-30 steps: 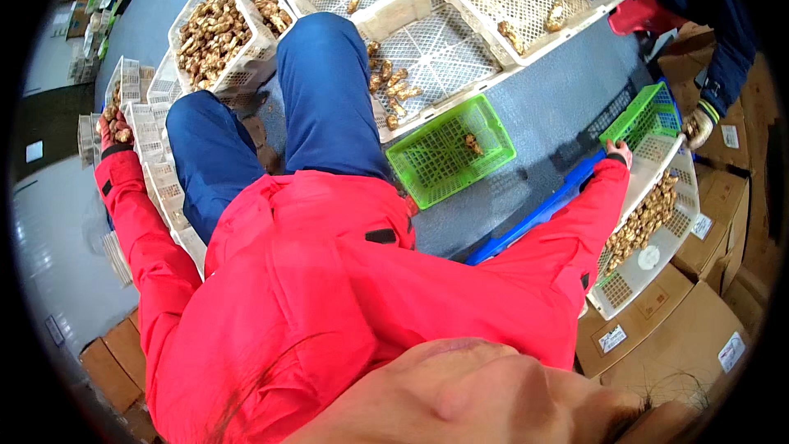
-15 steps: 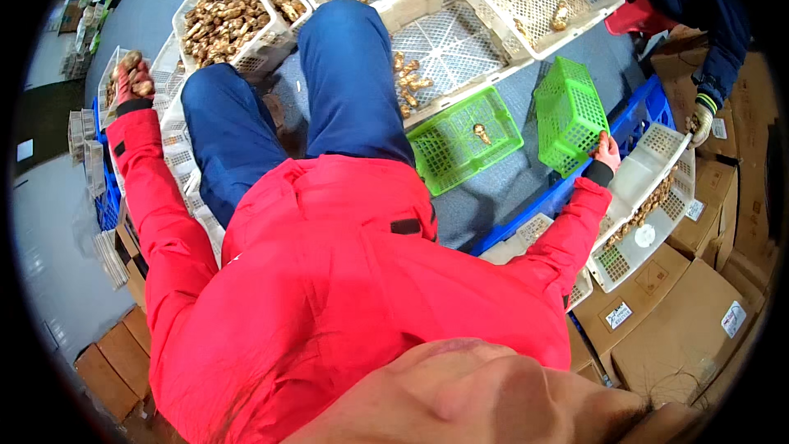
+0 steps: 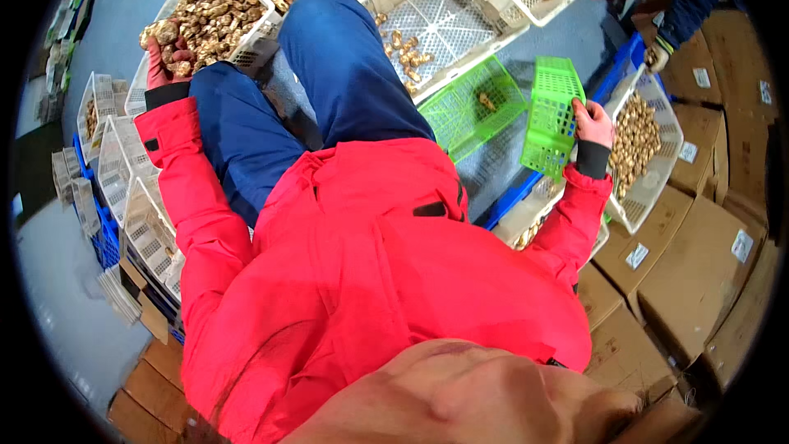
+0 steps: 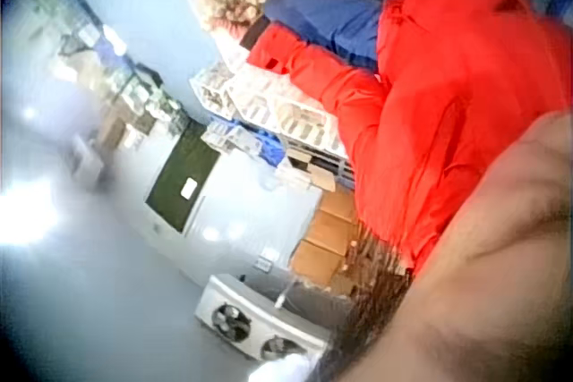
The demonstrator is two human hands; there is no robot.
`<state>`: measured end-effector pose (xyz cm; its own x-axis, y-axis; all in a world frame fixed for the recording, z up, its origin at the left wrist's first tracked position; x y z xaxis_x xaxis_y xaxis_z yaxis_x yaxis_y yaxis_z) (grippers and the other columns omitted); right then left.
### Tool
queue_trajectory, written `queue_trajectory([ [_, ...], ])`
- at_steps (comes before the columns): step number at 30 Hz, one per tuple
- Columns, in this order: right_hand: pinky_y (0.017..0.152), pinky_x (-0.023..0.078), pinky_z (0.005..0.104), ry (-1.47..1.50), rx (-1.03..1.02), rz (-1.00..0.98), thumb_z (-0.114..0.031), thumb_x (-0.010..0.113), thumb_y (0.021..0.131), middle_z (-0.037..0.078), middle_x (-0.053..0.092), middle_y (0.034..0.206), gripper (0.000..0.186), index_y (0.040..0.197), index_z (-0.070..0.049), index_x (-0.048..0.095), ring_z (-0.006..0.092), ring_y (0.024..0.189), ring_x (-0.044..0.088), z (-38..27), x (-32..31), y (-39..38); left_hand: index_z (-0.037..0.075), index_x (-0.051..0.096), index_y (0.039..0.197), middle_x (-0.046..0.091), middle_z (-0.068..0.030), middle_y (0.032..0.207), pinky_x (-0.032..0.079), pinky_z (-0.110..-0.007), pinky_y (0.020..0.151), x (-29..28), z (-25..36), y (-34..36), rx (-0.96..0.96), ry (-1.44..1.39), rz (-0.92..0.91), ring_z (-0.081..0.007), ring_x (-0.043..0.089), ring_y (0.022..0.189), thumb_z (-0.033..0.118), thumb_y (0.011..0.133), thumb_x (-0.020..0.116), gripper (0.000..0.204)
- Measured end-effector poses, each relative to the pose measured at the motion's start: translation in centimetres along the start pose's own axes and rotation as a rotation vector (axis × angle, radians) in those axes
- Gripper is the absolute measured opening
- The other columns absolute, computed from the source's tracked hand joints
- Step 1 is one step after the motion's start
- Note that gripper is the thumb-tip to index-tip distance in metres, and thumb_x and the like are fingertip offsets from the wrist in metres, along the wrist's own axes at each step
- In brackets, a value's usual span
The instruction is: The person picks up pieces of ginger root from a large basket by hand and sorts them into different small plastic baskets while sitting on the floor.
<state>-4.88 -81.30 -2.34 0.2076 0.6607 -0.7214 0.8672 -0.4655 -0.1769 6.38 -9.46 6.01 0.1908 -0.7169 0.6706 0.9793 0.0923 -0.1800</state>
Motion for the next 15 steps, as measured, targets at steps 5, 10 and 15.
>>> queue_trajectory([
  [5,0.053,0.040,0.0306,-0.172,-0.060,-0.164,-0.031,0.058,0.069,0.011,0.056,0.063,0.027,0.076,-0.005,0.059,0.0201,0.058,0.054,-3.8,4.0,-3.8,0.002,0.039,0.115,0.053,-0.0096,0.086,0.038,-0.019,0.052,-2.0,-0.5,0.7,-0.221,-0.183,-0.284,-0.0116,0.042,0.058,0.031,0.076,0.055,0.051],
  [10,0.057,0.043,0.0379,-0.663,-0.272,-0.208,-0.044,0.055,0.065,0.010,0.056,0.073,0.033,0.072,-0.012,0.058,0.0263,0.067,0.055,-1.5,7.9,-10.9,0.003,0.041,0.112,0.051,-0.0093,0.106,0.040,-0.022,0.054,-1.7,-0.9,1.1,-0.161,-0.205,-0.187,-0.0154,0.049,0.068,0.027,0.074,0.057,0.048],
  [15,0.055,0.043,0.0389,-0.730,-0.169,-0.307,-0.040,0.052,0.070,0.011,0.053,0.074,0.029,0.073,-0.011,0.053,0.0275,0.063,0.055,1.8,12.8,-21.2,0.000,0.041,0.111,0.048,-0.0102,0.109,0.039,-0.022,0.054,0.1,-3.1,1.5,-0.372,-0.292,-0.380,-0.0161,0.048,0.070,0.024,0.074,0.057,0.047],
])
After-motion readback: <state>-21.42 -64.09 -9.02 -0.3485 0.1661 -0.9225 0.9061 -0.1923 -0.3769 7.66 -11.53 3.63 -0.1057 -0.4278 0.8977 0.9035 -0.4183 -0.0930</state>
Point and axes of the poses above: each hand's wrist, its own y-axis towards the middle knuckle, its own x-axis out of the palm, z = x × y, the point moved 8 cm from there along y, towards the middle knuckle
